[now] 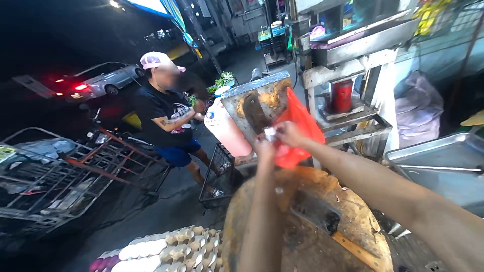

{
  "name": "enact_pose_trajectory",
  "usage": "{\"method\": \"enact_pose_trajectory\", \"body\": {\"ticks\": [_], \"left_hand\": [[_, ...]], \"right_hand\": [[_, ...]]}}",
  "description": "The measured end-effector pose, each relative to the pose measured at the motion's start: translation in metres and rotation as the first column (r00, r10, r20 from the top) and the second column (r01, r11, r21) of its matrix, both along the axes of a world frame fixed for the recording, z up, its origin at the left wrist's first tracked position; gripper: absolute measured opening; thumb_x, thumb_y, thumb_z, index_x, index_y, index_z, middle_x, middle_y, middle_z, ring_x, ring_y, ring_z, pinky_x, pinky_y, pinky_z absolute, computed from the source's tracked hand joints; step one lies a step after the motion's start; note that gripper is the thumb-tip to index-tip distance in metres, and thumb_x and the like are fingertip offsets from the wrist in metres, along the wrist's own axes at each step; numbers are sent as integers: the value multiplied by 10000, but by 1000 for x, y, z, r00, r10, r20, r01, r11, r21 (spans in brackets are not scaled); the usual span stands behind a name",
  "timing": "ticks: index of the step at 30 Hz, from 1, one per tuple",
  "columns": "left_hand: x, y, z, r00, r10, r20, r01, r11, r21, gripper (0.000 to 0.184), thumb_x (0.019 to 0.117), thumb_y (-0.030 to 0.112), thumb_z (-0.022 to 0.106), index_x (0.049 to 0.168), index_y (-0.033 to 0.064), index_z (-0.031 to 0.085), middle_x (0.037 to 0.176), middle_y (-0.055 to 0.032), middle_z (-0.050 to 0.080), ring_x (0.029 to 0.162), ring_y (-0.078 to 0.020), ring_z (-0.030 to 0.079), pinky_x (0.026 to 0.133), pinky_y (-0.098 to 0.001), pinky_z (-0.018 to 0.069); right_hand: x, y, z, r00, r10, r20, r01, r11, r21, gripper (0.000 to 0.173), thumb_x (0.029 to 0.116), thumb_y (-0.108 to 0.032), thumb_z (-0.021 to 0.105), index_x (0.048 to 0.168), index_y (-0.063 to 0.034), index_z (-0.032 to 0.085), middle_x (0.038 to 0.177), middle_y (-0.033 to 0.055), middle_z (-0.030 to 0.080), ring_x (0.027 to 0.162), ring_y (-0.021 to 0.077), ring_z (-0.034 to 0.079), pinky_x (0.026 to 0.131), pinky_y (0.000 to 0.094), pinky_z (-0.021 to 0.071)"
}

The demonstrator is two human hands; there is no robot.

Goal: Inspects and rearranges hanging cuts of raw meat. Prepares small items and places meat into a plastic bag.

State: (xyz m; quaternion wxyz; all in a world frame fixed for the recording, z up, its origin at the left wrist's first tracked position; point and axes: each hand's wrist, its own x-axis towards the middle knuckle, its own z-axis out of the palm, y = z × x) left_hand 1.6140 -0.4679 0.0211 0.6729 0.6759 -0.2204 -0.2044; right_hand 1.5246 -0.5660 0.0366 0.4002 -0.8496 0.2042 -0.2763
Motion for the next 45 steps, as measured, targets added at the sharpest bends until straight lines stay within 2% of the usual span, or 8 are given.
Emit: {"method": "enact_pose_trajectory", "body": {"ticks": [10,14,19,23,27,31,37,45], "left_hand": [[-1,8,2,988,-74,136,50,984,171,301,1003,42,566,1286,-59,571,1105,-215,668,954,-251,669,840,-424,572],[-1,7,4,945,2,326,-81,970,227,383,934,103,695,1271,-35,574,1119,-203,682,1043,-281,671,938,-467,548],[5,7,0,899,-40,436,-128,928,349,382,926,156,712,1257,-2,605,1119,-194,693,1061,-315,671,935,-519,538],[10,-4,-13,932,-31,361,-73,960,272,317,927,71,651,1226,-33,623,1130,-206,681,1073,-296,660,953,-494,536],[6,-14,-16,990,74,122,-86,992,98,232,962,46,606,1177,-43,609,1030,-184,664,931,-251,656,835,-445,558],[6,-13,-15,994,106,1,-106,994,40,207,978,46,604,1166,-39,598,934,-158,634,753,-216,607,661,-398,530],[-2,-9,-6,982,143,127,-145,989,6,256,1027,35,506,1257,-65,556,1132,-197,646,1038,-242,641,935,-413,535],[-3,6,9,994,109,5,-108,989,-99,226,1035,19,511,1253,-32,544,1013,-156,636,835,-188,632,698,-355,549]], "right_hand": [[2,-29,21,943,-127,-307,-36,879,-476,173,942,-122,656,1091,-90,738,1132,168,714,1053,387,689,898,631,549],[8,-20,13,864,-180,-470,-37,909,-415,186,959,-115,648,1124,-86,728,1140,196,707,1062,419,683,877,650,550],[13,-23,-17,954,-39,-297,-26,977,-212,667,910,-126,719,1531,-169,479,1457,189,556,1247,379,615,1029,609,509],[13,-17,-16,983,-78,-167,41,976,-216,277,997,-143,611,1252,-126,718,1257,138,692,1154,320,669,1008,564,530],[12,-1,-10,979,-116,-167,74,969,-238,193,1019,-154,573,1061,-57,734,1055,161,730,1002,347,706,909,585,558],[6,2,-18,994,-6,-106,-26,954,-299,215,1011,-109,558,1104,-34,737,1137,165,723,1056,328,701,963,548,547],[3,13,-23,998,-12,-60,-10,938,-347,210,1014,-95,541,1031,-6,732,1085,166,723,1037,312,698,963,503,549],[-6,-30,-7,960,-222,-169,164,939,-303,181,979,-137,605,1054,-83,760,1039,171,746,999,382,712,892,631,551]]}}
